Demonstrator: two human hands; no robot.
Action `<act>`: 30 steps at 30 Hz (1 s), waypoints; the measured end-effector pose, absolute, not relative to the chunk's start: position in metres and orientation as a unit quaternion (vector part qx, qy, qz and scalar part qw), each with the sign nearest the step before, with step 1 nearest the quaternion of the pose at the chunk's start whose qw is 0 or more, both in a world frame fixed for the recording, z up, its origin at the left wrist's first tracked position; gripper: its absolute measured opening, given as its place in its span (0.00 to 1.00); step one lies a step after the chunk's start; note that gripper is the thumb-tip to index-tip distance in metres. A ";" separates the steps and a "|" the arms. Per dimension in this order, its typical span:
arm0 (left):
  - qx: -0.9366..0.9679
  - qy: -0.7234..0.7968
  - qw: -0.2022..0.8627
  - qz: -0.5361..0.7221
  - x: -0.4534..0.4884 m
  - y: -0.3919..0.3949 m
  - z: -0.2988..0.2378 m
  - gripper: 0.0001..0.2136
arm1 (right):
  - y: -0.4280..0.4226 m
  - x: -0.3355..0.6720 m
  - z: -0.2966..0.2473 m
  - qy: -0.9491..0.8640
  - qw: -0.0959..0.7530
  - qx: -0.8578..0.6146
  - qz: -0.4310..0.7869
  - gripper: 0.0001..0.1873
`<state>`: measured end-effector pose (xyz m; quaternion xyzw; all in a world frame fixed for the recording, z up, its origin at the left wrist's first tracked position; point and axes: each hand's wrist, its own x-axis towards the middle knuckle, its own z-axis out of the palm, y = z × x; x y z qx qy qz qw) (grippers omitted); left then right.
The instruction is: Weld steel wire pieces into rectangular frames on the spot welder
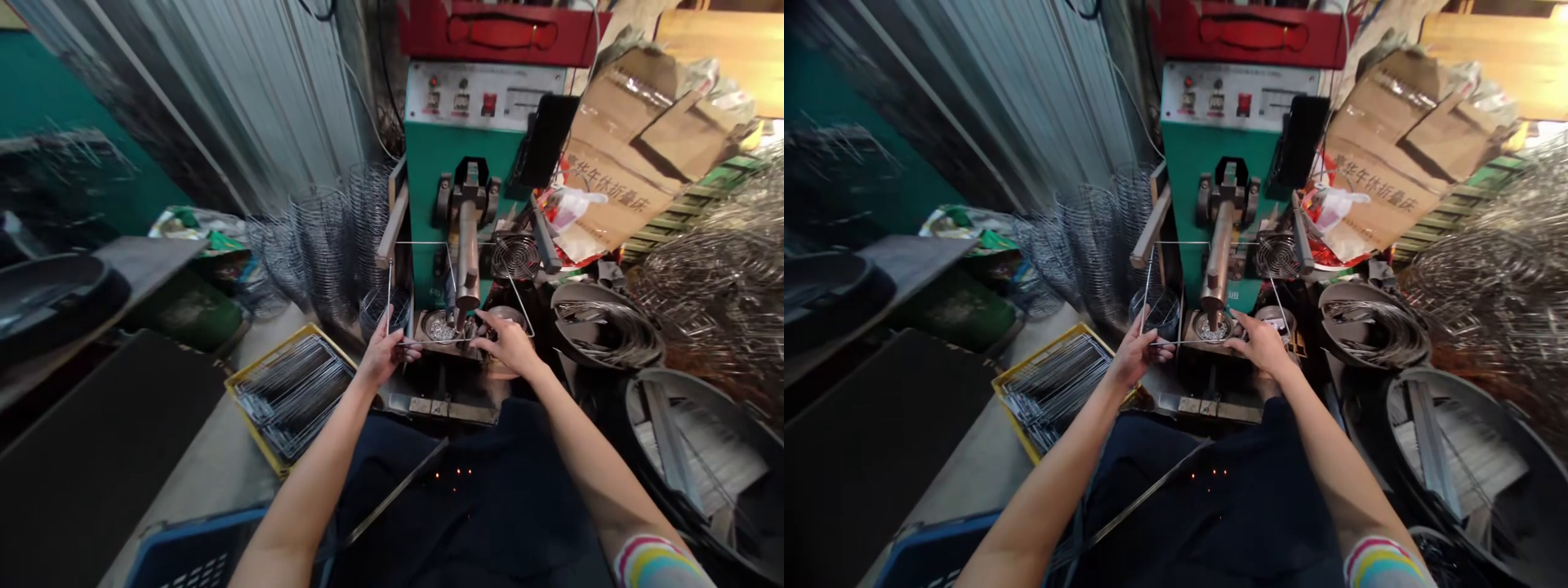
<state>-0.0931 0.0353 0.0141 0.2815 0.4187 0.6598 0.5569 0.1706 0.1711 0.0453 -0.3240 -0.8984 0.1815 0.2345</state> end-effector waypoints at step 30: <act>0.256 0.399 0.539 0.697 -0.085 0.034 0.014 0.43 | 0.223 0.103 0.058 -0.859 0.109 -0.301 0.400 0.14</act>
